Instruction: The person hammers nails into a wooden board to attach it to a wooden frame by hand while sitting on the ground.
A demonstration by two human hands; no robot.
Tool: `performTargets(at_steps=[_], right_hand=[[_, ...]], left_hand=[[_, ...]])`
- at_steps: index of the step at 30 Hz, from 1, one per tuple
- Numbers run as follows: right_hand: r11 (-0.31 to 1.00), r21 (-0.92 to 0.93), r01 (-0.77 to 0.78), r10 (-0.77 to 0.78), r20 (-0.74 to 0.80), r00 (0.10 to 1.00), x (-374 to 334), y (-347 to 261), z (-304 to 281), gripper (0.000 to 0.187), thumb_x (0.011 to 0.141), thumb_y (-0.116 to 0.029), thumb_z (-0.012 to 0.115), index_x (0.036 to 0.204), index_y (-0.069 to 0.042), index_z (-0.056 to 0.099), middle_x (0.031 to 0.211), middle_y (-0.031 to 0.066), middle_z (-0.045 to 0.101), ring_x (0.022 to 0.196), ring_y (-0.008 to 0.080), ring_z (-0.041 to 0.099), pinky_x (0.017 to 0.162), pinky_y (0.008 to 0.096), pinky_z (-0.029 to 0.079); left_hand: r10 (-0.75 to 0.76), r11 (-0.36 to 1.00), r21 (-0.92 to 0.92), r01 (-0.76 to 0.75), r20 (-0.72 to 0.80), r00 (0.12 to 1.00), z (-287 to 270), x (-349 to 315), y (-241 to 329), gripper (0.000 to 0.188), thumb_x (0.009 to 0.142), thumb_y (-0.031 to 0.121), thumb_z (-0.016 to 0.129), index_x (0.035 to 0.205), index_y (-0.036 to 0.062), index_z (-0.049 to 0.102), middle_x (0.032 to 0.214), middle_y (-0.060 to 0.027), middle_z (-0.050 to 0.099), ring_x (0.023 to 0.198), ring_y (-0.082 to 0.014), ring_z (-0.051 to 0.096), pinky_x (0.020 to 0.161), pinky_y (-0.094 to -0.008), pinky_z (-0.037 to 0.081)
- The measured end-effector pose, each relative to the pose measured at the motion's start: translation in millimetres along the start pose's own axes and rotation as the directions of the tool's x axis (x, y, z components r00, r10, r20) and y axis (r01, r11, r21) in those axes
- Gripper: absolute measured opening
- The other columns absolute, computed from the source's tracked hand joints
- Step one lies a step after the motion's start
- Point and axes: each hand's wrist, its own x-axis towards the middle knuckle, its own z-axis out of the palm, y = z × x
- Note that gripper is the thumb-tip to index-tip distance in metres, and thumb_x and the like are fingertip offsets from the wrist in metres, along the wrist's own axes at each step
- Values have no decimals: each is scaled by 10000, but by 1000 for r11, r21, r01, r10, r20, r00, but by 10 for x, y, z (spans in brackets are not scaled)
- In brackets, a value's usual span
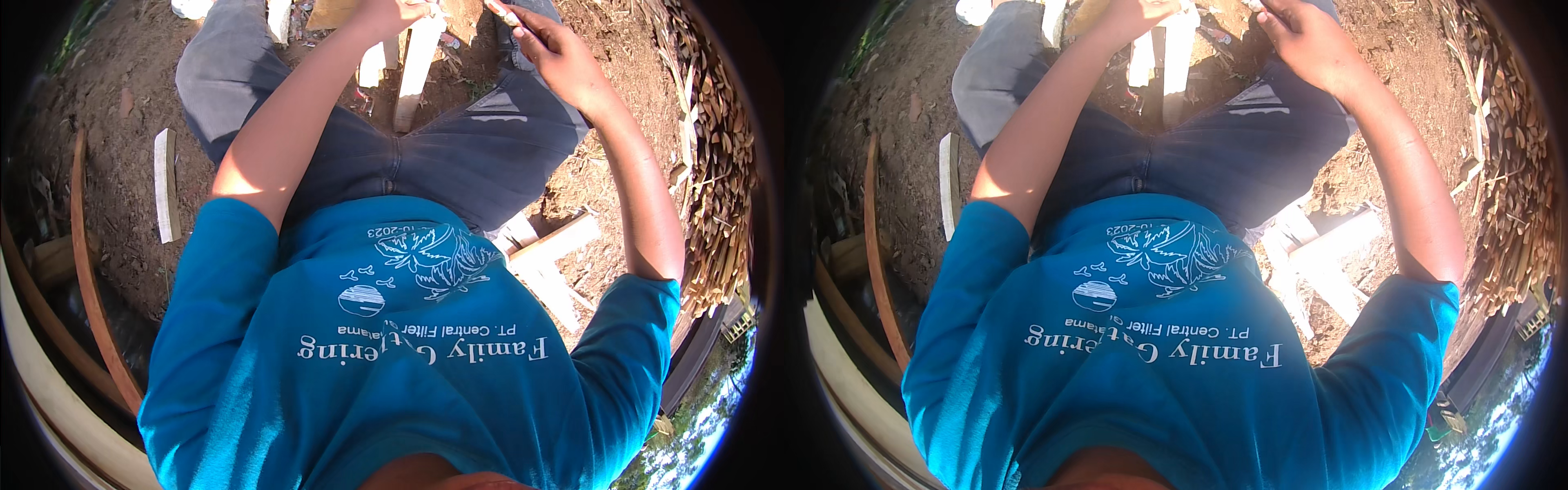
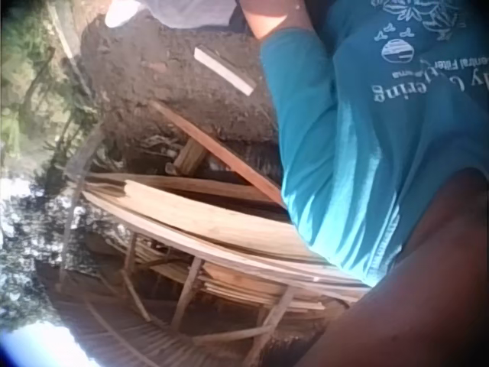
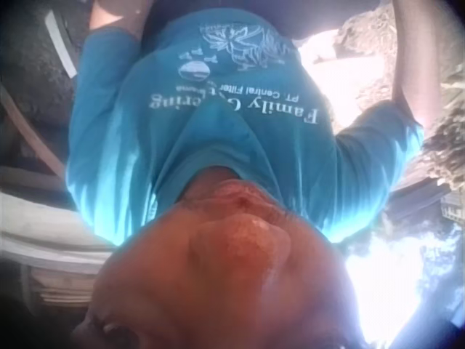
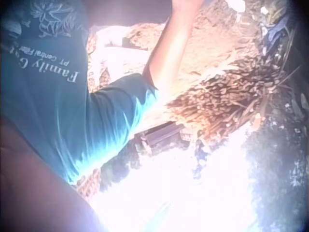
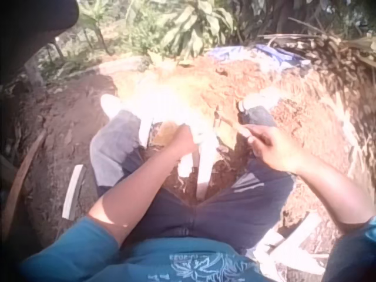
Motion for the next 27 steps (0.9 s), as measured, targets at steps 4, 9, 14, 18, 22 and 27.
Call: performTargets(at_steps=[4, 9, 14, 18, 22, 27], right_hand=[[955, 270, 126, -57, -250, 967, 3, -198, -188, 357, 1072, -143, 498, 1397, -20, 578, 785, -37, 564, 572, 50, 422, 536, 223, 352], [946, -325, -10, 18, 23, 1000, 51, -55, 9, 430, 1044, -195, 550, 1420, 14, 555, 1227, 239, 706, 1155, 287, 660, 993, 417, 504], [954, 260, 153, -133, -94, 987, 27, -18, -369, 426, 1063, -173, 520, 1457, -12, 526, 994, 100, 690, 856, 158, 615, 803, 324, 516], [971, -123, 204, -214, -76, 974, 197, 140, -110, 400, 1071, -145, 499, 1452, -31, 541, 782, -28, 555, 660, 83, 500, 619, 266, 443], [958, 259, 125, -61, -243, 968, 254, -180, -159, 407, 1069, -109, 485, 1469, -38, 514, 718, -60, 474, 614, 77, 448, 579, 264, 415], [943, -332, 6, 23, 82, 996, 135, -156, -60, 398, 1059, -191, 523, 1415, -22, 581, 1279, 211, 691, 1184, 307, 651, 1025, 440, 499]], left_hand=[[107, 970, 221, -98, -30, 994, 41, 25, -248, 227, 851, 151, 670, 1037, 53, 756, 986, -187, 739, 889, -372, 694, 776, -431, 563], [206, 976, 90, -198, -96, 974, 80, 4, -250, 213, 853, 141, 661, 1019, 42, 750, 961, -196, 734, 867, -380, 694, 766, -437, 562], [53, 991, 127, -46, -44, 998, 158, 77, -265, 194, 861, 126, 654, 1006, 36, 747, 939, -199, 732, 852, -376, 698, 764, -439, 563], [128, 983, 140, -116, -83, 988, 61, 28, -179, 178, 872, 131, 648, 985, 34, 745, 914, -195, 731, 834, -377, 699, 750, -441, 562], [79, 978, 197, -62, -79, 994, 73, 44, -262, 175, 870, 132, 655, 986, 39, 748, 916, -193, 733, 830, -373, 703, 744, -440, 563], [0, 996, 94, 4, -44, 999, 116, 60, -177, 193, 870, 136, 667, 1014, 37, 749, 983, -191, 742, 882, -375, 703, 778, -436, 567]])
